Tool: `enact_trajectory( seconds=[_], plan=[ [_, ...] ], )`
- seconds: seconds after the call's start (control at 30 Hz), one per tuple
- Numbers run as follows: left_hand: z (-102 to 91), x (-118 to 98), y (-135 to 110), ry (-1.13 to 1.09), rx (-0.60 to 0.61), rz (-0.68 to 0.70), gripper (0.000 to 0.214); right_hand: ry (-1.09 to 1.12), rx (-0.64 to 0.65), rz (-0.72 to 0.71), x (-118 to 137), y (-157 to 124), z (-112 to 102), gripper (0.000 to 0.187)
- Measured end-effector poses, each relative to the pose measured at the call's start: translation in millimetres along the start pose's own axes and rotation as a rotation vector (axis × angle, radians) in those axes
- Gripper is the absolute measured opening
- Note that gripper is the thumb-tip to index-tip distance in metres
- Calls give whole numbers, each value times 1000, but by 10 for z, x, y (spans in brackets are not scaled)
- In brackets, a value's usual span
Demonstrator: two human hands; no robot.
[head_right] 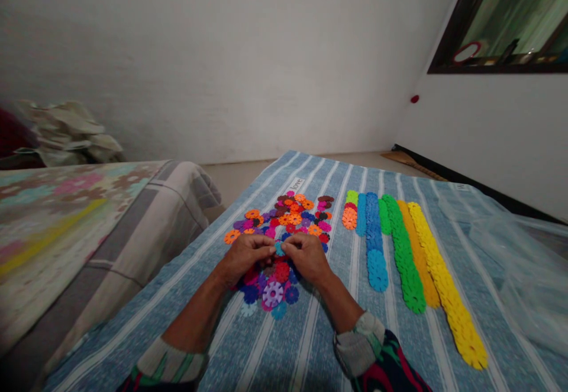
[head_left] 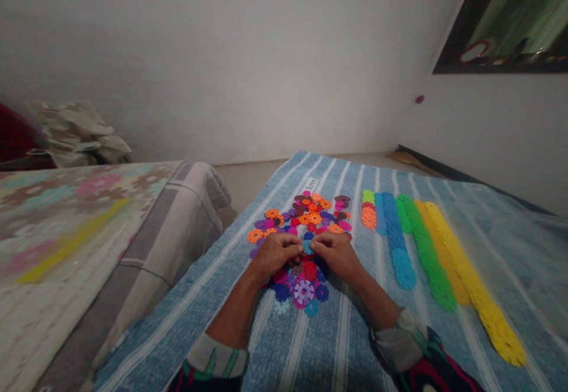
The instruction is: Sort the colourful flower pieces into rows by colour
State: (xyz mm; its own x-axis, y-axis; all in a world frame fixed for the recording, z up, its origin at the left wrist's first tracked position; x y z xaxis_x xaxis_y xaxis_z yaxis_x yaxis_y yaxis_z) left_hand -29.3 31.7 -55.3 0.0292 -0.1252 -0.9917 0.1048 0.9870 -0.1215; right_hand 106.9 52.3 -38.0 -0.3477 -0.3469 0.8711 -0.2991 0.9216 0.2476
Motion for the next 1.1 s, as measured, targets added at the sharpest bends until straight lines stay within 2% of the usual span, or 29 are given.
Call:
enact_trajectory(
  seconds=[0.17,0.4,0.97,1.03,1.1],
  plan=[
    [72,15,-11,9,52,-34,19,-32,42,-5,1,-25,-8,17],
    [95,-22,-22,25,60,-23,22,-151,39,-55,70,-49,-10,18],
    [31,-11,18,78,38,1,18,-309,49,-122,220,-59,16,17],
    [45,-31,19,94,44,0,18,-326,54,-129,222,-40,-57,17],
    [26,-67,26,120,27,13,18,-359,26,-120,199,-3,-242,17]
  ],
)
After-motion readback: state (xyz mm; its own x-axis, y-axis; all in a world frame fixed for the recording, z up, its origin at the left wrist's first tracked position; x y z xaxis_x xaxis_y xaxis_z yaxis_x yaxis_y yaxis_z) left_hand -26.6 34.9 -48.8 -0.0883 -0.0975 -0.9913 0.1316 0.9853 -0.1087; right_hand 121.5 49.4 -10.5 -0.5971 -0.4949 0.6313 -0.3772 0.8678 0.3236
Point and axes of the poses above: each hand's wrist, its own y-axis towards the middle knuckle, its own z-axis out of the palm, x = y × z, the point moved 10 cm from there along y, towards the middle knuckle, and after that the axes turned 10 degrees about -y, right-handed, at the moved point
